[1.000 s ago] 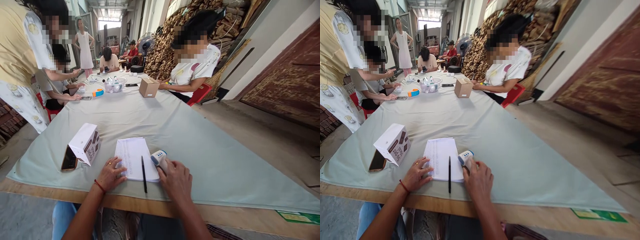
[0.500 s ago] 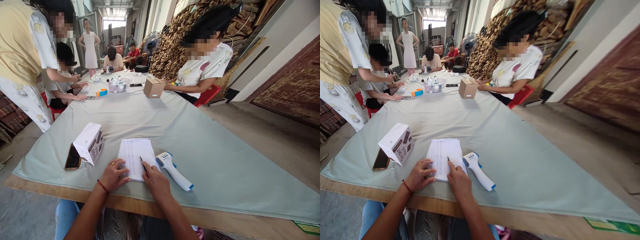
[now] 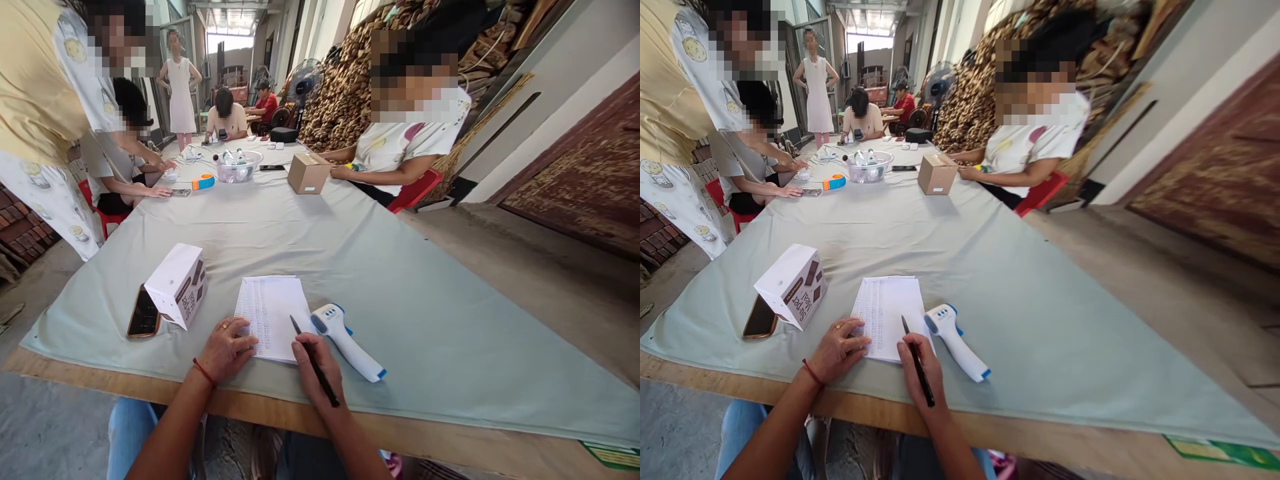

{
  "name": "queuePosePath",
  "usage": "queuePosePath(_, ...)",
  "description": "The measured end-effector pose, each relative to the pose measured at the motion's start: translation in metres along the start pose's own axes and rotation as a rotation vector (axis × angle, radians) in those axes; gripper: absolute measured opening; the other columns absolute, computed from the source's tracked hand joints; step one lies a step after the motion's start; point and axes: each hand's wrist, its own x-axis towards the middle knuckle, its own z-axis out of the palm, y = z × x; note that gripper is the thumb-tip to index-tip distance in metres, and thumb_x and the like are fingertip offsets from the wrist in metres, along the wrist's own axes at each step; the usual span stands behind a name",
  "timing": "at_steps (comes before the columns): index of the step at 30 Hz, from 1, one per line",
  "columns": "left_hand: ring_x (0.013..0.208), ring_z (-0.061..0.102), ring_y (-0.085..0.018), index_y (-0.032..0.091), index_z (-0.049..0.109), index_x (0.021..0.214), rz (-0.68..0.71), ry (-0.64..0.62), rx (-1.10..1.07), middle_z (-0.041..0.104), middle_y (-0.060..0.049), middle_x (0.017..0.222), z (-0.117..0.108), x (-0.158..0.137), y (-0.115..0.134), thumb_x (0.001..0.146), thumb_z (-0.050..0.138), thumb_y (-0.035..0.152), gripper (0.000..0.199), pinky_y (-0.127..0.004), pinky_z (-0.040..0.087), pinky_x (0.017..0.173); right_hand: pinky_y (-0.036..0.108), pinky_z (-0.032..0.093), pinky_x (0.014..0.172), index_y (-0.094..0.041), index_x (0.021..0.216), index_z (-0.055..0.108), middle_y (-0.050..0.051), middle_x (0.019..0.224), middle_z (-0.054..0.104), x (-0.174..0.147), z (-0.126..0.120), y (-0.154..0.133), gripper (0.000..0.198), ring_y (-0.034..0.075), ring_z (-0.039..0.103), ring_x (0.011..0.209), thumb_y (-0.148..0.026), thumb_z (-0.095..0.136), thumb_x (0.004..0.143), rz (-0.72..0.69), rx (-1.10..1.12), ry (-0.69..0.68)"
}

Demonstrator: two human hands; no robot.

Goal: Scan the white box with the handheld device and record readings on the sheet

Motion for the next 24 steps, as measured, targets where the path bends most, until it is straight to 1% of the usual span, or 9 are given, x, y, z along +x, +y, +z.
queuePosePath(1, 0.118, 0.053, -0.024, 0.025, 0.070, 0.102, -0.001, 0.001, -0.002, 0.060, -0.009, 0.122, 0.000, 0.000, 0.000, 0.087, 0.060, 0.029, 0.019, -0.045, 0.046, 0.100, 0.032, 0.050, 0.069, -0.020, 0.085, 0.060, 0.003, 0.077, 0.062, -0.001, -0.001, -0.001, 0.037, 0.019, 0.059, 0.073, -0.055, 0.050, 0.084, 0.000, -0.025, 0.005)
queuePosePath(3, 0.117, 0.053, -0.024, 0.025, 0.070, 0.102, -0.001, 0.008, -0.005, 0.060, -0.009, 0.121, 0.000, 0.000, 0.000, 0.086, 0.061, 0.029, 0.019, -0.045, 0.046, 0.099, 0.033, 0.050, 0.071, -0.020, 0.092, 0.063, 0.003, 0.075, 0.063, -0.002, -0.002, -0.001, 0.044, 0.019, 0.060, 0.074, -0.057, 0.041, 0.087, -0.014, -0.019, -0.005)
queuePosePath(5, 0.117, 0.054, -0.024, 0.024, 0.071, 0.101, 0.002, 0.015, -0.008, 0.060, -0.009, 0.121, 0.000, 0.000, 0.001, 0.086, 0.062, 0.029, 0.019, -0.044, 0.047, 0.099, 0.035, 0.051, 0.078, -0.018, 0.107, 0.063, 0.005, 0.083, 0.066, -0.002, -0.003, 0.000, 0.049, 0.020, 0.062, 0.081, -0.056, 0.038, 0.089, -0.036, 0.014, -0.041)
queuePosePath(7, 0.117, 0.054, -0.024, 0.024, 0.070, 0.101, 0.002, 0.015, -0.007, 0.061, -0.009, 0.121, 0.000, 0.000, 0.001, 0.086, 0.062, 0.030, 0.019, -0.044, 0.046, 0.099, 0.036, 0.050, 0.084, -0.018, 0.113, 0.063, 0.007, 0.095, 0.068, -0.001, -0.002, 0.000, 0.048, 0.020, 0.063, 0.089, -0.053, 0.039, 0.090, -0.044, 0.026, -0.079)
queuePosePath(9, 0.117, 0.054, -0.024, 0.025, 0.070, 0.102, -0.005, 0.007, -0.005, 0.060, -0.009, 0.121, 0.000, 0.000, 0.001, 0.086, 0.061, 0.031, 0.019, -0.045, 0.046, 0.100, 0.035, 0.050, 0.086, -0.020, 0.108, 0.066, 0.007, 0.101, 0.069, -0.001, 0.000, -0.003, 0.042, 0.020, 0.063, 0.092, -0.050, 0.045, 0.087, -0.047, 0.017, -0.100)
queuePosePath(11, 0.118, 0.054, -0.024, 0.025, 0.070, 0.103, -0.009, -0.002, -0.003, 0.060, -0.009, 0.121, 0.000, -0.001, 0.001, 0.087, 0.060, 0.031, 0.020, -0.045, 0.046, 0.100, 0.034, 0.051, 0.083, -0.021, 0.100, 0.067, 0.006, 0.100, 0.069, -0.001, 0.001, -0.008, 0.036, 0.020, 0.064, 0.091, -0.048, 0.053, 0.083, -0.043, 0.004, -0.099)
queuePosePath(17, 0.116, 0.055, -0.024, 0.024, 0.070, 0.102, 0.006, 0.018, -0.003, 0.061, -0.009, 0.120, -0.001, 0.000, 0.001, 0.085, 0.063, 0.030, 0.020, -0.044, 0.047, 0.099, 0.028, 0.050, 0.060, -0.021, 0.072, 0.060, 0.000, 0.066, 0.064, -0.002, 0.002, -0.015, 0.025, 0.017, 0.058, 0.061, -0.046, 0.057, 0.075, -0.025, -0.033, -0.054)
queuePosePath(19, 0.115, 0.055, -0.024, 0.023, 0.070, 0.102, 0.008, 0.022, -0.002, 0.061, -0.009, 0.120, -0.001, 0.000, 0.001, 0.085, 0.063, 0.030, 0.019, -0.044, 0.047, 0.099, 0.028, 0.050, 0.059, -0.021, 0.073, 0.061, 0.001, 0.066, 0.064, -0.003, 0.001, -0.016, 0.024, 0.017, 0.058, 0.060, -0.044, 0.056, 0.075, -0.050, -0.028, -0.083)
queuePosePath(24, 0.117, 0.054, -0.025, 0.025, 0.069, 0.103, -0.009, -0.001, 0.001, 0.060, -0.009, 0.122, 0.000, 0.000, 0.001, 0.086, 0.062, 0.030, 0.020, -0.045, 0.046, 0.099, 0.029, 0.052, 0.065, -0.021, 0.078, 0.064, 0.003, 0.072, 0.068, -0.003, 0.002, -0.018, 0.022, 0.018, 0.062, 0.066, -0.041, 0.054, 0.077, -0.080, -0.015, -0.124)
